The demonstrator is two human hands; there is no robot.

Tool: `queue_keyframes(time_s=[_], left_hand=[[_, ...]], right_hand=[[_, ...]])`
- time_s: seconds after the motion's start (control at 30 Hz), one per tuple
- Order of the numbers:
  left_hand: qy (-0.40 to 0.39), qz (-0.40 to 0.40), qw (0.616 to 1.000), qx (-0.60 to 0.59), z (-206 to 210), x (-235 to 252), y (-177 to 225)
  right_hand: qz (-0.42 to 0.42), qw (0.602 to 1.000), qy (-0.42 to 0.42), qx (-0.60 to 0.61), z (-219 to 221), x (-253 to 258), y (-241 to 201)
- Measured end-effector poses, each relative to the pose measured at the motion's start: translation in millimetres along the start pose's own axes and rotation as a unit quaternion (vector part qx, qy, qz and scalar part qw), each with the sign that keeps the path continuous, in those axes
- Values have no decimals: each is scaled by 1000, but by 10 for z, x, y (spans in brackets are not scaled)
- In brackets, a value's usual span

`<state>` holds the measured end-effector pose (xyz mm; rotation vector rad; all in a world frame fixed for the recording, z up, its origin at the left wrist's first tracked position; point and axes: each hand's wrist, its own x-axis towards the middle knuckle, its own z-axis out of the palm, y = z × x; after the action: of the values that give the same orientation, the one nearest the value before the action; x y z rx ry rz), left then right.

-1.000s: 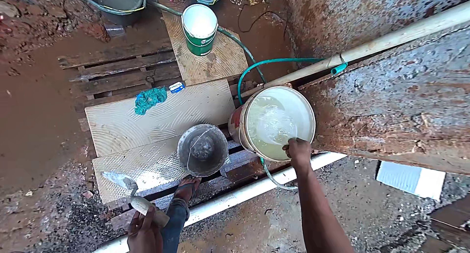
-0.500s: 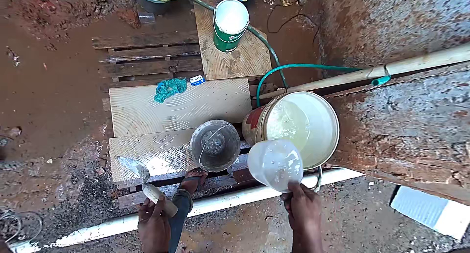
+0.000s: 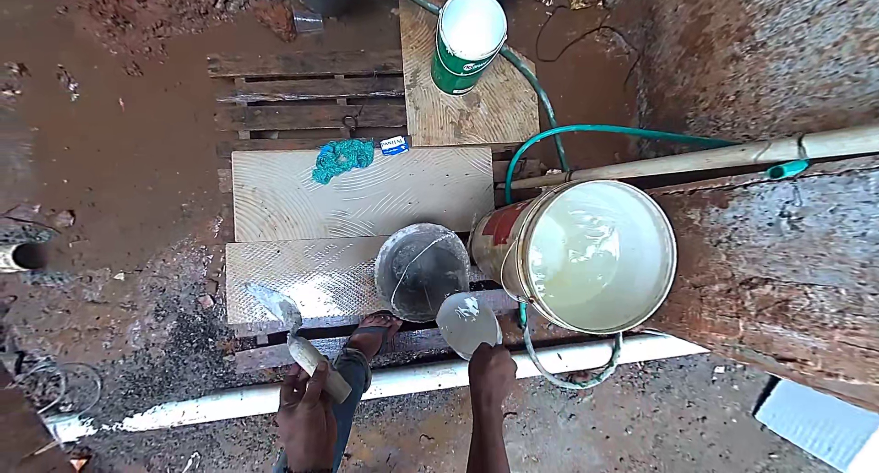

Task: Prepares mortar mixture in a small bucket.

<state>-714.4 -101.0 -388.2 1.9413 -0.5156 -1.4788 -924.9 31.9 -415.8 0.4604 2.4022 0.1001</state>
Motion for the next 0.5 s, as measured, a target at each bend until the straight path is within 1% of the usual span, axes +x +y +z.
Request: queue_keyframes(time_s=[0.07,0.13,0.23,0.3,0.4,0.5], left_hand=[[1,-2,1000,0,-3,-1,-5],[5,-4,1000,-2,-1,-3,-6],[8,-4,1000,-11,-5,-4,7],[9,-7,1000,-12,-9,3,15],[13,-12,1000,-12,-28,7,39],[15,-14,1000,-16,-33,17,47]], right_hand=[[6,999,42,14,51,-53,34],[-14,994,98,38,77,-132,94],[-56,981,186,29,81,-243,194],[-89,963,255,23,72,-280,259],[-120,937,328,7,-19,-327,338],[-181,896,406,10,-191,-331,403]])
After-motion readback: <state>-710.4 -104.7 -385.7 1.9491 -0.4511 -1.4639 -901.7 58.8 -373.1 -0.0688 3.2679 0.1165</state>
